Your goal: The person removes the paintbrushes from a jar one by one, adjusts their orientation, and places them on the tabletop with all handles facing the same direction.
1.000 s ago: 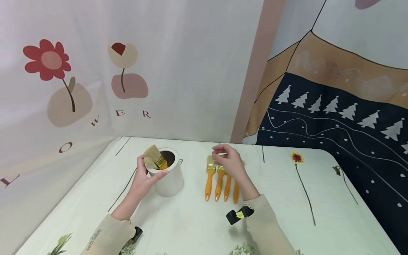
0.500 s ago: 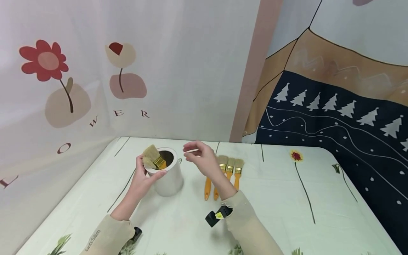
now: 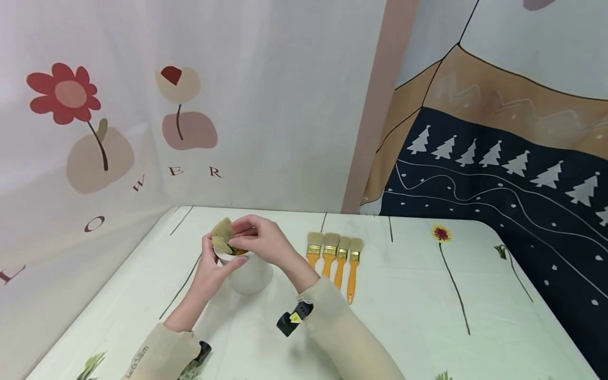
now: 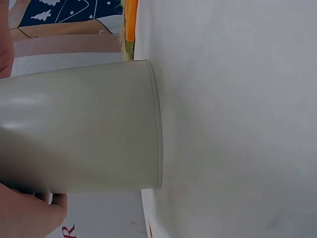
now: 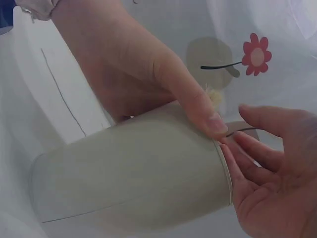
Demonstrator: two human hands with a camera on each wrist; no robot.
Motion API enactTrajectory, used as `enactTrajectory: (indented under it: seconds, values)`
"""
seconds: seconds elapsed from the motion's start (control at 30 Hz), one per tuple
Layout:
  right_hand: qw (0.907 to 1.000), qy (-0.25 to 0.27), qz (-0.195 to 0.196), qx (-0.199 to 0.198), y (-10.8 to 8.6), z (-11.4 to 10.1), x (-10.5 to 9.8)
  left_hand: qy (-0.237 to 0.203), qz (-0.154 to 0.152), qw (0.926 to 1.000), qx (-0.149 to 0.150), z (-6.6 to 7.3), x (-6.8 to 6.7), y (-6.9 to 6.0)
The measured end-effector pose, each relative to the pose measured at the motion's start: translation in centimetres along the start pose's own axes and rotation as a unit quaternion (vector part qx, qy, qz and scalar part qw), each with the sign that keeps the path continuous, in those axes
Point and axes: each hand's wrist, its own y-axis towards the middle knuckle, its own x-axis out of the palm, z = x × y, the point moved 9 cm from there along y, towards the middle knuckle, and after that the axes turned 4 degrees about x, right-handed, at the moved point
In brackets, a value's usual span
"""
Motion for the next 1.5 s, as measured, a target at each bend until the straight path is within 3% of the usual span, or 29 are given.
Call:
enactTrajectory:
  seconds: [0.23,0.4,0.5,0.83,1.0,1.2,1.5]
  values:
    - [0.9900,-0.127,-0.058,0.025,0.8,-0.6,1.3,0.001,-0.002,1.0000,0.004,0.2,0.1,0.1]
    - [0.9762,-0.206,-0.062,0.023,1.1,-1.0,1.4,0.001,-0.004,1.0000,0.007,0.5,0.1,0.3]
    - [0.9737,-0.220,-0.055,0.019,1.1,-1.0,1.5,0.003,-0.006,1.0000,0.005,0.5,0.0,0.3]
    - [0.9835,-0.171,-0.058,0.000,1.0,-0.3,2.0,0.006,0.004,0.9999,-0.012,-0.4,-0.4,-0.3]
    - [0.9935,-0.099,-0.057,-0.003,0.9,0.3,2.1,0.012,0.007,0.9998,-0.017,-0.6,-0.6,-0.8]
    - [0.9995,-0.009,-0.028,-0.010,0.5,0.7,1.1,0.016,0.002,0.9999,0.001,-0.2,-0.2,-0.7]
    - [0.9972,-0.031,0.026,-0.063,-0.8,-1.1,-1.3,0.022,0.003,0.9998,0.000,0.0,0.1,-0.2]
